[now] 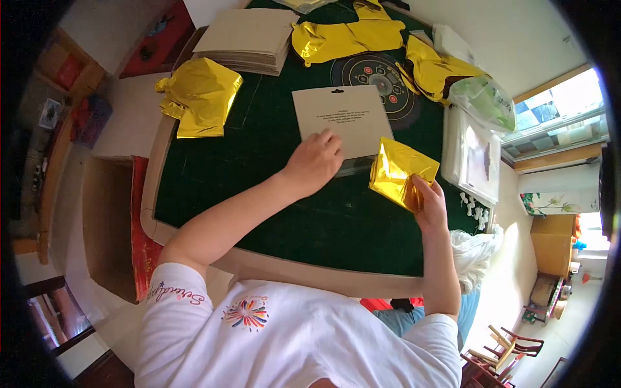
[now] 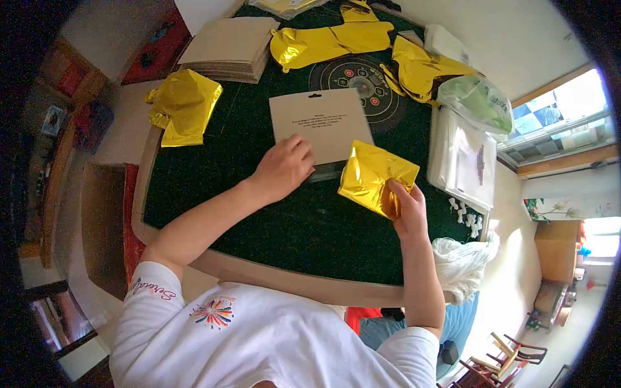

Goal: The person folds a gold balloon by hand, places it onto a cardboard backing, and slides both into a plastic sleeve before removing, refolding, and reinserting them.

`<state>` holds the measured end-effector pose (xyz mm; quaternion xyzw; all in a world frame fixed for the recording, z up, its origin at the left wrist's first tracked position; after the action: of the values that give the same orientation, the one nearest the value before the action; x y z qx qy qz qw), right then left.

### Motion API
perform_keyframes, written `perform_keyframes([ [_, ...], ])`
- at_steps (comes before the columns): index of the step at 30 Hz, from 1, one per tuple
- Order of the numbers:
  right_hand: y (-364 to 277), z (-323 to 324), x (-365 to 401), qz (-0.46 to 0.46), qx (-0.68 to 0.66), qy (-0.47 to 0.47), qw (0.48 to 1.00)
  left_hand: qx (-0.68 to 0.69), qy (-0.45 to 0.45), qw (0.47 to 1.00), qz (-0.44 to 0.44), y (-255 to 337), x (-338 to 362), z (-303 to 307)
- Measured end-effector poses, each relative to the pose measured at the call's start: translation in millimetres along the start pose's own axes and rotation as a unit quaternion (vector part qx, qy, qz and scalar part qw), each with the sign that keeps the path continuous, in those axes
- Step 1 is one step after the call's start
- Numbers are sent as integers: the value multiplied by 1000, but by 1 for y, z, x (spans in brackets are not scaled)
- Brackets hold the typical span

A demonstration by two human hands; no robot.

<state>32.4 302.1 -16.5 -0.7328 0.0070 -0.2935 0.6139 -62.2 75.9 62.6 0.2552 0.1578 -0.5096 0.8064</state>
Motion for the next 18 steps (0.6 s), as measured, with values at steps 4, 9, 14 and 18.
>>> perform_keyframes([
  [4,-4,-4,-8,17,-57,2,998,-86,-37,996,-7,5,4,-15],
  [9,-54,-38,-67,51,-119,-3,992,-91,-43,995,-13,0,1,-13],
  [14,-41,-87,-150,31,-85,-16,996,-85,-10,996,-34,0,9,3],
  [18,-23,-79,-169,-1,-111,2,994,-27,-30,999,-25,4,22,2],
])
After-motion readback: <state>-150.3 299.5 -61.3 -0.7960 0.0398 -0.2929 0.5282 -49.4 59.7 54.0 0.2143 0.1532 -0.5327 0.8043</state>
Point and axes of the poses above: each hand's wrist, its own x-axis away from the middle knuckle, its own z-axis out of the back of the hand, y = z × x, the point moved 10 cm from there along -x, towards the middle knuckle, and after that the axes turned 10 degrees about x, right-handed, at the moved point
